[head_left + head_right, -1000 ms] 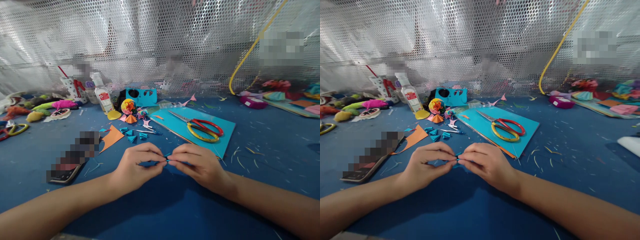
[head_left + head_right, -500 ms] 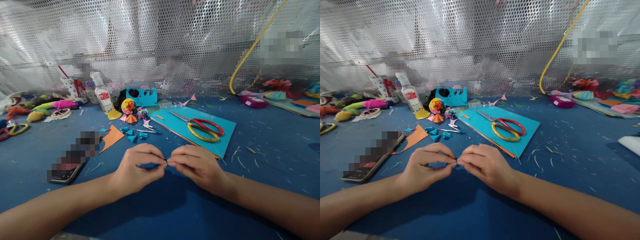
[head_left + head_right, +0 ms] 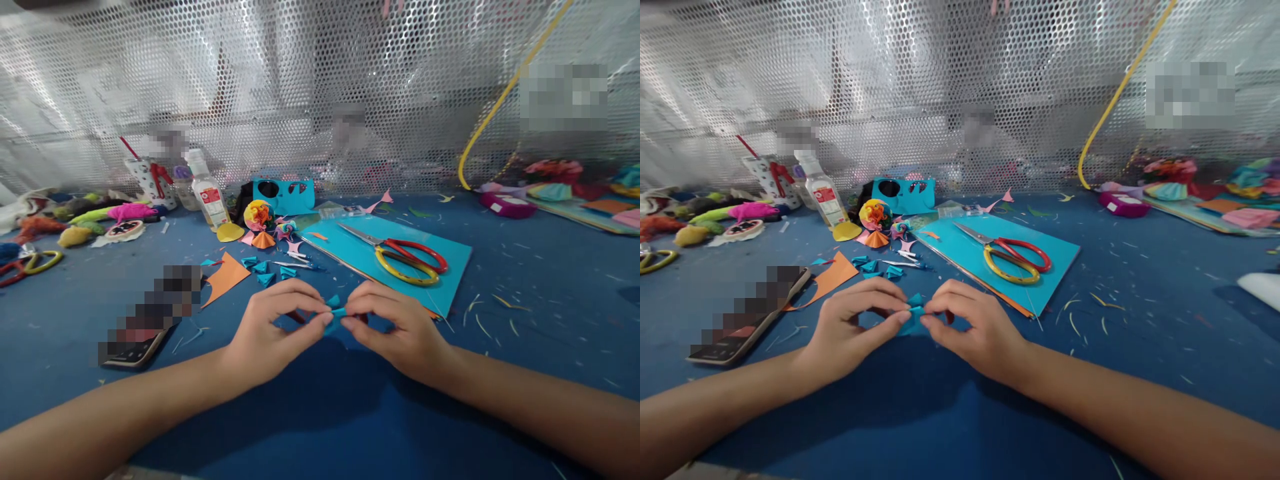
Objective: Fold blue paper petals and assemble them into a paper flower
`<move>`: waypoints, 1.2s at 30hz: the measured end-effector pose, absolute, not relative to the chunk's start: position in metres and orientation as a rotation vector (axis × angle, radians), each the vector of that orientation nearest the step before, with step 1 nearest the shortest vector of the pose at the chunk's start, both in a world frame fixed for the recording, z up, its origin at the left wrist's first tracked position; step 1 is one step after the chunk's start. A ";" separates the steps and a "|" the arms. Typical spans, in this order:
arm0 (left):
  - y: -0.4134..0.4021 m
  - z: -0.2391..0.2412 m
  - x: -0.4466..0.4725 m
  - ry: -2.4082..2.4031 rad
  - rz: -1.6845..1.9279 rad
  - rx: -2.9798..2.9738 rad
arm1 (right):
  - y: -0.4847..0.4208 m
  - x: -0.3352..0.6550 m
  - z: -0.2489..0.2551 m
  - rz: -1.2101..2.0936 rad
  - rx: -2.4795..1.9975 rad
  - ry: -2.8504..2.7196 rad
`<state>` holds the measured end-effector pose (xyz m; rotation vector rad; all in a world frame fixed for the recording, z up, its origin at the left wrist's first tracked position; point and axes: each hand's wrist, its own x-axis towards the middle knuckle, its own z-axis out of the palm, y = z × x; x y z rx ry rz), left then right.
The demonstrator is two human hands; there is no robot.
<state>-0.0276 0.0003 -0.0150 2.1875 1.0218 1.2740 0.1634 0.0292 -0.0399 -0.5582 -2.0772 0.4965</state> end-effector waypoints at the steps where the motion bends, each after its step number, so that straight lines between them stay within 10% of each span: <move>1: 0.000 -0.015 -0.028 1.037 1.243 2.188 | 0.029 0.163 -0.039 0.513 -0.563 -2.076; 36: 0.005 -0.011 -0.026 1.099 0.880 1.856 | 0.024 0.163 -0.040 0.415 -0.565 -2.217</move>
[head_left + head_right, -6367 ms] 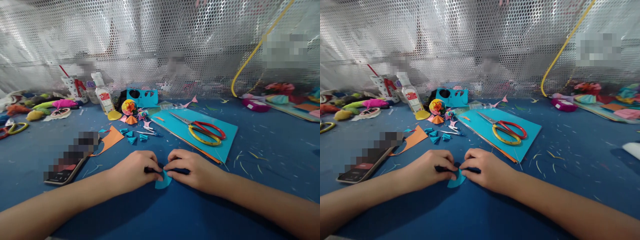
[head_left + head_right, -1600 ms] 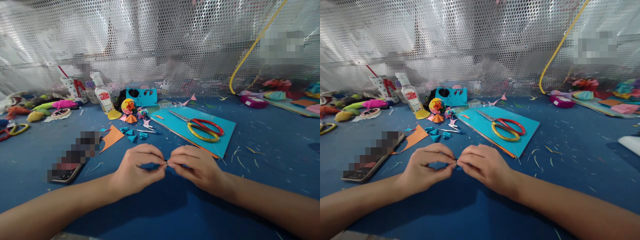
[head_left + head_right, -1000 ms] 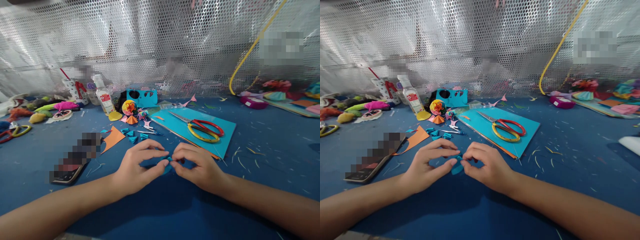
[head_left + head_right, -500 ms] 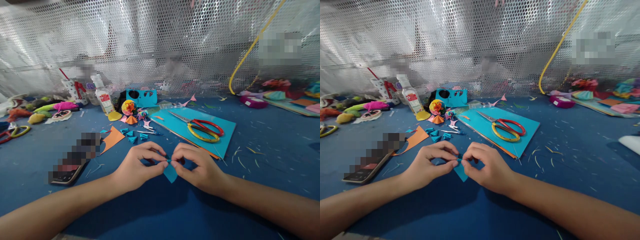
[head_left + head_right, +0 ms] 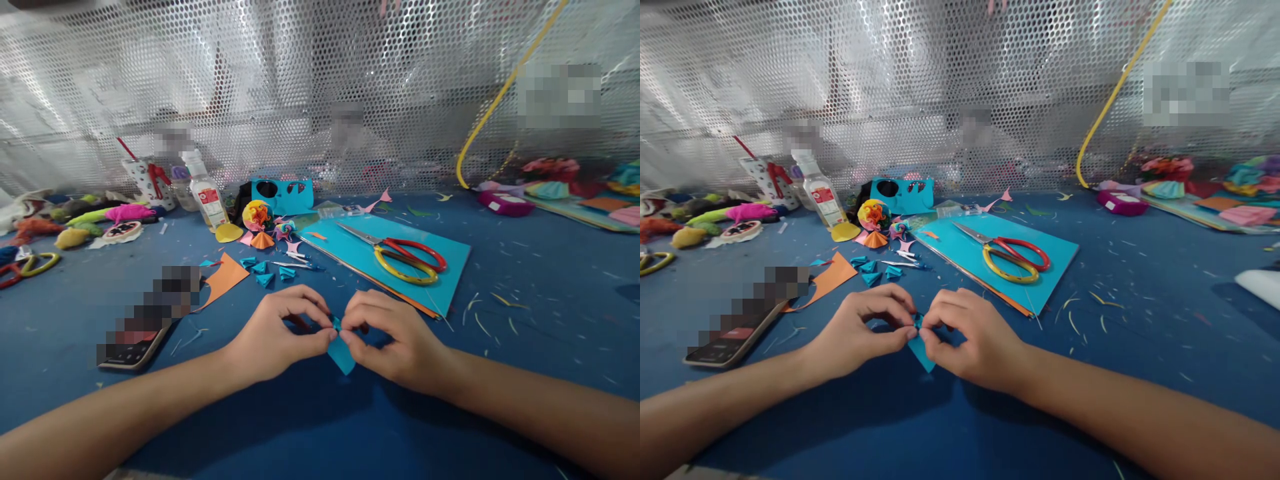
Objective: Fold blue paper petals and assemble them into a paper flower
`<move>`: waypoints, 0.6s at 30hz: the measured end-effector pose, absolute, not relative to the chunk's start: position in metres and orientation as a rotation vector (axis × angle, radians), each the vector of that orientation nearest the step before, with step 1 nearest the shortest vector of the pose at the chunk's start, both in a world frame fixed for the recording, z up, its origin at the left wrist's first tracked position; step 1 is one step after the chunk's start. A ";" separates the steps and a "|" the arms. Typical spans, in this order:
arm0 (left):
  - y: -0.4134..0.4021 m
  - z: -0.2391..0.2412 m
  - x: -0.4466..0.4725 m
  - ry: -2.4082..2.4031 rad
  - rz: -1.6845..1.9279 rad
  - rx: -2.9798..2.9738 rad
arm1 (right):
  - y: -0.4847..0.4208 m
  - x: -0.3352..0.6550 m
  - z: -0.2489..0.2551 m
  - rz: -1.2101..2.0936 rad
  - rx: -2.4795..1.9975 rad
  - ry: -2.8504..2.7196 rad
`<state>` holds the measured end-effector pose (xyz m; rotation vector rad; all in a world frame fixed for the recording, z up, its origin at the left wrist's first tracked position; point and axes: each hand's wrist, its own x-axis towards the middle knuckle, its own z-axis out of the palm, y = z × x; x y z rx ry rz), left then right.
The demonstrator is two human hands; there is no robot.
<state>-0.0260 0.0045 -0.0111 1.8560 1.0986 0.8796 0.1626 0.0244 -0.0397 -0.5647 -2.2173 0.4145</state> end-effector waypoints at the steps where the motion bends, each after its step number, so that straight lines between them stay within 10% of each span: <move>1: 0.005 -0.011 -0.026 1.091 0.872 1.857 | 0.024 0.163 -0.039 0.397 -0.553 -2.228; 18: 0.004 -0.014 -0.027 1.050 0.934 1.905 | 0.024 0.164 -0.038 0.447 -0.598 -2.229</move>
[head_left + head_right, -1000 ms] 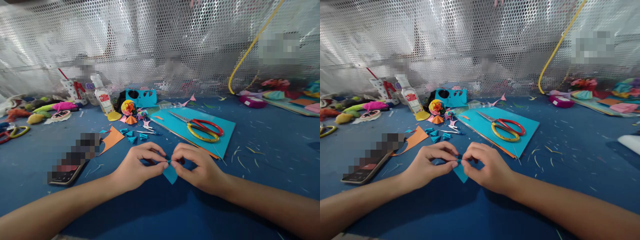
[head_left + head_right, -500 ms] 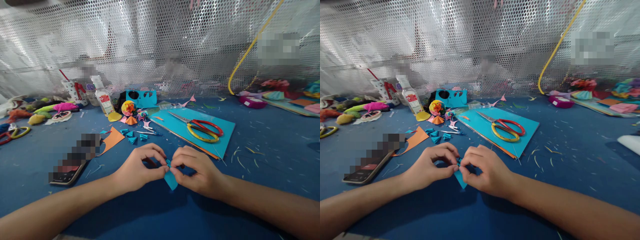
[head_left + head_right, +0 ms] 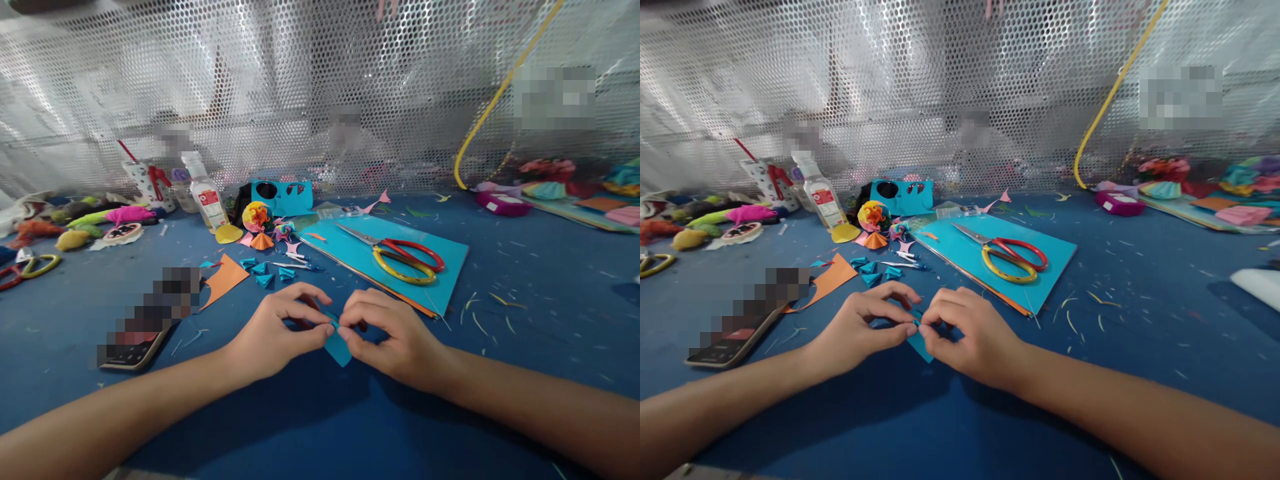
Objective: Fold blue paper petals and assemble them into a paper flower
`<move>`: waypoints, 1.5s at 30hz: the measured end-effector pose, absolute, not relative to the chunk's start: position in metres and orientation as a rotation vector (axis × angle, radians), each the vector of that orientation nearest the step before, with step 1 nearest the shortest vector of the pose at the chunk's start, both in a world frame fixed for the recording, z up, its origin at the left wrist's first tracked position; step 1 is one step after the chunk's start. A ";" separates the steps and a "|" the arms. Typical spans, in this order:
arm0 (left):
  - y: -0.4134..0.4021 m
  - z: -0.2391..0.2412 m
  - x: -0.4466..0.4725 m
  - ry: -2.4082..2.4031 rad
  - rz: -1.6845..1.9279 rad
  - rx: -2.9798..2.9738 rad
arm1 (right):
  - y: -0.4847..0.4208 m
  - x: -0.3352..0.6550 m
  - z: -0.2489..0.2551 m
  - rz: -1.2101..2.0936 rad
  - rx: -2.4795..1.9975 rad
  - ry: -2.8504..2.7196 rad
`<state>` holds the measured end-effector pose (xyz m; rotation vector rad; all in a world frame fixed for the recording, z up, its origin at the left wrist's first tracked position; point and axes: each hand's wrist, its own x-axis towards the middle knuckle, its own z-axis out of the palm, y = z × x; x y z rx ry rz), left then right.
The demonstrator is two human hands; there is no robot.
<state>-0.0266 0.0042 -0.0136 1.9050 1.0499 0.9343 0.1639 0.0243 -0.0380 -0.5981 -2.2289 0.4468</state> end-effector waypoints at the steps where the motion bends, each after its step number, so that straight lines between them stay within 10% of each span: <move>1: 0.004 -0.013 -0.026 1.053 0.931 1.889 | 0.024 0.164 -0.038 0.448 -0.597 -2.231; 45: 0.006 -0.015 -0.027 1.185 0.801 1.809 | 0.024 0.163 -0.036 0.662 -0.790 -2.161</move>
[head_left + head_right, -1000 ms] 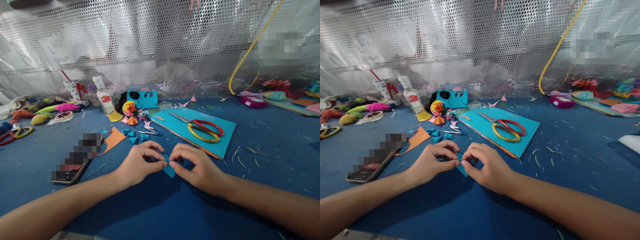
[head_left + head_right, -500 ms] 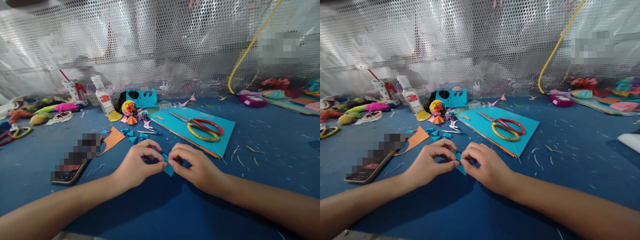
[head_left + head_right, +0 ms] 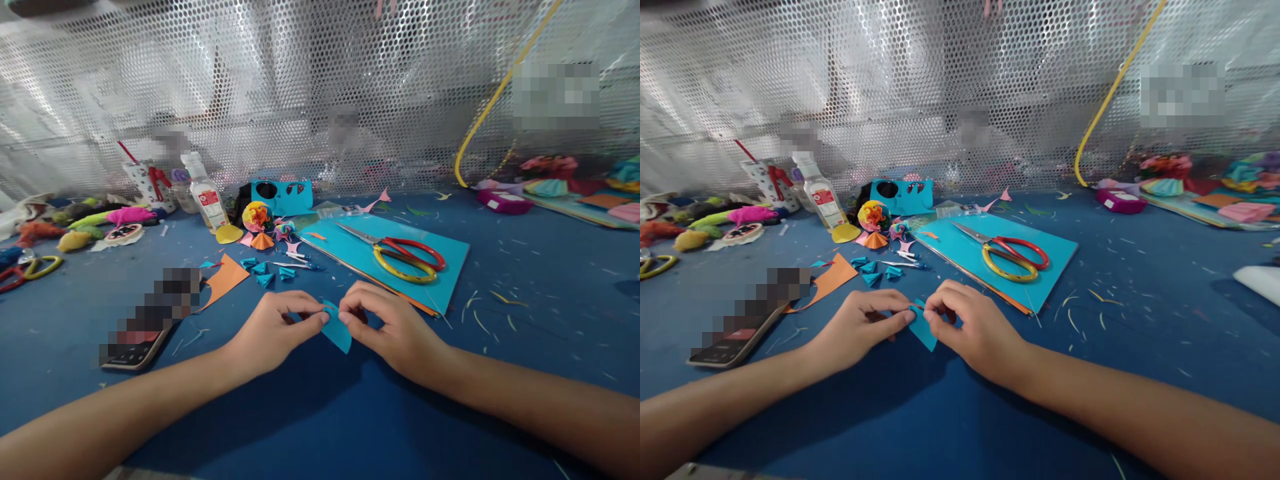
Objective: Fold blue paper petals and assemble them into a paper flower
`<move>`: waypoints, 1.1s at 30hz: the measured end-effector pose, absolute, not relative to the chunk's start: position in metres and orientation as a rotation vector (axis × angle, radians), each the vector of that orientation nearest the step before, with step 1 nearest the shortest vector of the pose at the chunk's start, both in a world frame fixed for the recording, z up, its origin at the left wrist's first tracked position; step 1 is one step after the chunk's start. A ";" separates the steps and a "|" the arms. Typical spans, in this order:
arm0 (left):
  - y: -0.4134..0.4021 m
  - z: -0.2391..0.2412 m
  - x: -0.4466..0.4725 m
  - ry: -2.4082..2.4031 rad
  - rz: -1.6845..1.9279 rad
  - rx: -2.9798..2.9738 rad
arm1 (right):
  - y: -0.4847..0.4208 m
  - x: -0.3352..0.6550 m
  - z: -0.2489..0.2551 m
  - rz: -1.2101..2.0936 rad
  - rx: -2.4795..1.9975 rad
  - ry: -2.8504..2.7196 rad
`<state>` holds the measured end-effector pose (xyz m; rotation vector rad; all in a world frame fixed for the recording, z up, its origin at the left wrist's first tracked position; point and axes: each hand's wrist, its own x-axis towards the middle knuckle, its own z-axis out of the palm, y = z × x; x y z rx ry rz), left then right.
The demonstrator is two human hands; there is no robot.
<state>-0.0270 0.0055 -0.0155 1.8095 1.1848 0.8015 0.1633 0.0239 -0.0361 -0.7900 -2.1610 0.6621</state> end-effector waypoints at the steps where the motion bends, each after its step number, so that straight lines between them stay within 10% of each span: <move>1: 0.006 -0.016 -0.027 1.186 0.802 1.804 | 0.024 0.163 -0.036 0.666 -0.793 -2.164; 33: -0.001 -0.019 -0.022 1.293 0.756 2.026 | 0.016 0.163 -0.037 0.603 -0.664 -2.317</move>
